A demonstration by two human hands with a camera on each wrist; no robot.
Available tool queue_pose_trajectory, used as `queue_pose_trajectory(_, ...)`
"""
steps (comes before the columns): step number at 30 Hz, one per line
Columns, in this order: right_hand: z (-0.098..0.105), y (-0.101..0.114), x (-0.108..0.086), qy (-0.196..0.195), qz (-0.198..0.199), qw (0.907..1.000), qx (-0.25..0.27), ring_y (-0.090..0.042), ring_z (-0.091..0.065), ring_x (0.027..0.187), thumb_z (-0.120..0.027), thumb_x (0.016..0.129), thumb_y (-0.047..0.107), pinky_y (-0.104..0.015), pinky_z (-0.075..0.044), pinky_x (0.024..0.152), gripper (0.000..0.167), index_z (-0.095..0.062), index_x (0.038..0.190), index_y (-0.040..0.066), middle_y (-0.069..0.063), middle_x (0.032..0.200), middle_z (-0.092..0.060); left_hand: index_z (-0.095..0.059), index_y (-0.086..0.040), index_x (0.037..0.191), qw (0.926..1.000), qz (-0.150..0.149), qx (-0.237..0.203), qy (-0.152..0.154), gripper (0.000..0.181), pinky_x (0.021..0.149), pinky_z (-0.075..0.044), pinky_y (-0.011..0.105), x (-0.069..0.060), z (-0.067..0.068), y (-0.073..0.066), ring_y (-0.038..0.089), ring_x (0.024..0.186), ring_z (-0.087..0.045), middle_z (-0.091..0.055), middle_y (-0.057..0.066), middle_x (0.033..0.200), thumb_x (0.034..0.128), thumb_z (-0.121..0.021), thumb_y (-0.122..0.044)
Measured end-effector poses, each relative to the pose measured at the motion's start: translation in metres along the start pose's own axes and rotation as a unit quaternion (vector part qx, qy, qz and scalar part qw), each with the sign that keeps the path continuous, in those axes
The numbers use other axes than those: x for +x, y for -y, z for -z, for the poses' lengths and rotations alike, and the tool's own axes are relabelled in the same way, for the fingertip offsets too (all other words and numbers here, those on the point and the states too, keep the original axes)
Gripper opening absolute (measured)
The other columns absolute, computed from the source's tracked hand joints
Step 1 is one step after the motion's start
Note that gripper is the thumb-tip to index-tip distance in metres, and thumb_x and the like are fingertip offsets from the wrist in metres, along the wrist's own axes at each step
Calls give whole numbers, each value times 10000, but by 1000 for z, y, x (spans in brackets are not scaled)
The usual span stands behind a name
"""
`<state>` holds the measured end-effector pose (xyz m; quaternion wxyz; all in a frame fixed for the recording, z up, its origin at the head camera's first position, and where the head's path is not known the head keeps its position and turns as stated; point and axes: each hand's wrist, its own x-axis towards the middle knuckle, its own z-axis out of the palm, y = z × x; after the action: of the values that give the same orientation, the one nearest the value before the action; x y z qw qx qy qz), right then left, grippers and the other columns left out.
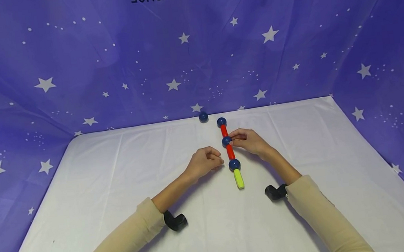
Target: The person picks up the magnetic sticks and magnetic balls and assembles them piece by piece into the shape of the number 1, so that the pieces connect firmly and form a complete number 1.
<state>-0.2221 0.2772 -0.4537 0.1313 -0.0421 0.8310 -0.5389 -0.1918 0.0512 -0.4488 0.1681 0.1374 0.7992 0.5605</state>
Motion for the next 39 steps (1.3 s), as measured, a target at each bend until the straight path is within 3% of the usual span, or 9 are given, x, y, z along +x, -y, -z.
queue_pose_trajectory(6, 1, -1, 0, 24, 28, 10000, 51, -331, -570, 1176, -698, 952, 166, -504, -389, 1043, 356, -630, 1268, 17, -176, 1212, -665, -661, 33, 1029, 9989, -147, 188, -402, 211, 600, -513, 205, 15, 8, 3, 168, 715, -667, -706, 53, 842, 881, -757, -83)
queue_pose_trajectory(15, 1, -4, 0, 4, -25, 10000, -11, -348, -559, 1209, -665, 968, 139, -527, -387, 1061, 335, -628, 1281, 26, -185, 1255, -644, -671, 53, 1097, 9935, -308, 405, -1015, 303, 690, -505, 230, 36, 19, 3, 178, 807, -659, -707, 93, 908, 866, -777, -113)
queue_pose_trajectory(24, 1, -2, 1, -27, -97, 9999, -19, -326, -570, 1189, -709, 946, 185, -501, -394, 1044, 369, -638, 1274, 31, -166, 1226, -665, -651, 40, 1202, 9888, -347, 354, -1407, 376, 788, -542, 291, 57, 32, 4, 235, 960, -692, -695, 137, 1053, 880, -756, -125)
queue_pose_trajectory(33, 1, -1, 1, -39, -126, 9999, -30, -331, -538, 1225, -690, 954, 167, -513, -379, 1059, 346, -641, 1274, 46, -161, 1249, -653, -624, 21, 1279, 9787, -420, 1083, -1694, 429, 921, -509, 340, 72, 46, 4, 272, 1060, -652, -676, 178, 1156, 902, -751, -137)
queue_pose_trajectory(39, 1, -2, 3, -42, -120, 9999, -46, -319, -562, 1190, -709, 944, 183, -494, -397, 1042, 361, -643, 1270, 43, -154, 1228, -662, -603, 11, 1312, 9745, -335, 1297, -1798, 467, 945, -492, 341, 83, 53, 8, 268, 1086, -638, -670, 171, 1182, 903, -750, -157)
